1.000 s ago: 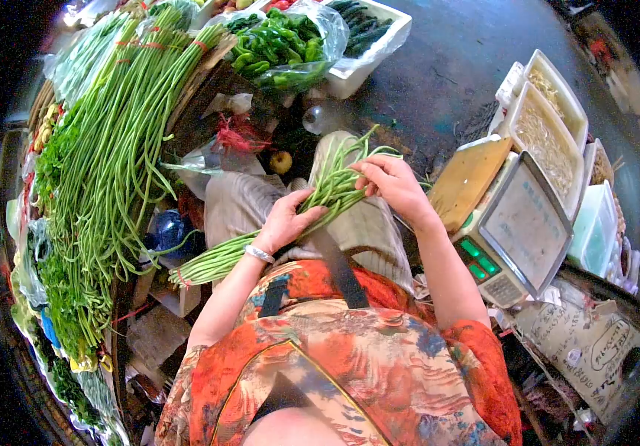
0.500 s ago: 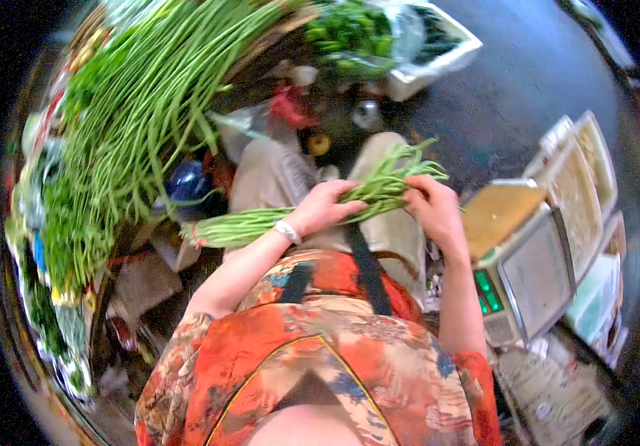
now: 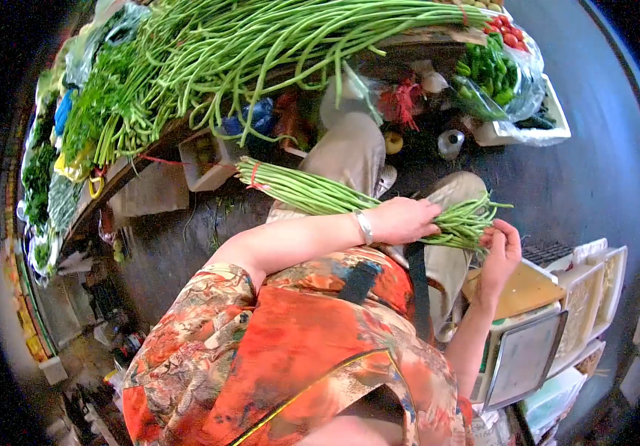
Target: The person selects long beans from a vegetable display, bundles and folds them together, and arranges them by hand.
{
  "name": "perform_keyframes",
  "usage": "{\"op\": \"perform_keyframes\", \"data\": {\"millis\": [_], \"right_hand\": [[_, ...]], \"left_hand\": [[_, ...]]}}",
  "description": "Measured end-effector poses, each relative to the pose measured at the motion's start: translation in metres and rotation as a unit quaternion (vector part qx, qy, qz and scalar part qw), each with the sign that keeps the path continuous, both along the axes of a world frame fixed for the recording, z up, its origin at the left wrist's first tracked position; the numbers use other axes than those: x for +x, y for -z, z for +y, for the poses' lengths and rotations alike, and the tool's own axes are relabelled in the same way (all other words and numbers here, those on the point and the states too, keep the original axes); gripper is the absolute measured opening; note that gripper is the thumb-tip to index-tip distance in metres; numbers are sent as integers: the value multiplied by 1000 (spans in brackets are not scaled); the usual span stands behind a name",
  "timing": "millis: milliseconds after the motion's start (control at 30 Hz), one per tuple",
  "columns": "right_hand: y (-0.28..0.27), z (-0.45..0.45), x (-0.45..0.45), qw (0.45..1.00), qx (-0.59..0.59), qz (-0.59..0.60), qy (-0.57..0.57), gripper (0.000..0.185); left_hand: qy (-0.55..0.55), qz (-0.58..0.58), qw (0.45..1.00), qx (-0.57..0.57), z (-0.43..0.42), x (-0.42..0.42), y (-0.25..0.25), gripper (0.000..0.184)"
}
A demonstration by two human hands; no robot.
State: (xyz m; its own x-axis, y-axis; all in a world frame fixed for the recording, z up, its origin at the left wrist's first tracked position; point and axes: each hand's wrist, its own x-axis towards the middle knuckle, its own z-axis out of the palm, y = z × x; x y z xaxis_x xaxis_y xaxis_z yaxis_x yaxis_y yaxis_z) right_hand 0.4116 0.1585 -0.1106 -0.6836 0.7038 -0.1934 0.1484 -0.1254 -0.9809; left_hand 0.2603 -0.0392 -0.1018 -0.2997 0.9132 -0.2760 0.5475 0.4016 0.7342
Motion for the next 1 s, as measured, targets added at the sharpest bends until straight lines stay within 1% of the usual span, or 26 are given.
{"op": "perform_keyframes", "data": {"millis": [67, 167, 200, 267, 300, 333, 367, 400, 467, 500, 533, 567, 600, 633, 733, 767, 833, 867, 933, 967, 1000], "right_hand": [[-5, 6, -4, 999, -18, 2, 47, 17], [-10, 20, -9, 999, 27, -18, 13, 18], [-10, 25, -13, 999, 42, -8, -8, 17], [-27, 18, -35, 989, 140, -44, -17, 18], [-35, 17, -44, 971, 220, -87, -32, 20], [-49, 7, -58, 971, 221, -84, -38, 20], [-68, -13, -73, 915, 390, -83, -65, 21], [-83, -32, -86, 830, 546, -78, -89, 23], [-99, -59, -106, 852, 484, -33, -197, 25], [-104, -73, -115, 870, 409, 1, -275, 25], [-109, -92, -120, 880, 341, 27, -329, 25], [-111, -107, -127, 861, 324, 46, -389, 26], [-119, -125, -127, 844, 309, 34, -437, 28], [-123, -141, -128, 823, 298, 23, -483, 31], [-129, -172, -131, 738, 287, 62, -608, 41], [-132, -181, -132, 735, 289, 62, -610, 41], [-136, -194, -133, 681, 278, 76, -673, 53], [-138, -200, -133, 679, 280, 75, -675, 53], [-140, -208, -132, 653, 240, 58, -716, 63], [-137, -213, -132, 659, 206, 73, -720, 65], [-138, -216, -132, 658, 207, 72, -720, 65]], "left_hand": [[-3, 21, 1000, 23, -2, 3, 4, 36], [-6, 14, 1000, 26, -2, 3, 4, 35], [-4, 34, 999, 36, -1, 5, 11, 36], [-7, 39, 999, 32, -2, 6, 4, 37], [-11, 37, 999, 33, -1, 7, 7, 36], [-17, 39, 999, 34, -1, 7, 8, 36], [-13, 43, 998, 38, -1, 7, 9, 36], [-8, 48, 998, 42, -1, 8, 10, 35], [-22, 55, 997, 59, -1, 9, 13, 35], [-21, 43, 998, 48, -1, 9, 13, 33], [-20, 32, 999, 37, 2, 9, 14, 32], [-21, 74, 992, 100, 7, 10, 32, 28], [-19, 70, 994, 83, 13, 14, 48, 28], [-17, 66, 995, 67, 11, 11, 40, 28], [-15, 63, 997, 43, 8, 11, 25, 29], [-14, 63, 997, 41, 8, 11, 23, 29], [-16, 62, 997, 38, 8, 10, 20, 30], [-17, 64, 997, 35, 8, 10, 20, 30], [-20, 63, 997, 31, 7, 9, 19, 30], [-21, 62, 997, 31, 6, 10, 19, 31], [-22, 61, 997, 29, 6, 10, 19, 31]]}}
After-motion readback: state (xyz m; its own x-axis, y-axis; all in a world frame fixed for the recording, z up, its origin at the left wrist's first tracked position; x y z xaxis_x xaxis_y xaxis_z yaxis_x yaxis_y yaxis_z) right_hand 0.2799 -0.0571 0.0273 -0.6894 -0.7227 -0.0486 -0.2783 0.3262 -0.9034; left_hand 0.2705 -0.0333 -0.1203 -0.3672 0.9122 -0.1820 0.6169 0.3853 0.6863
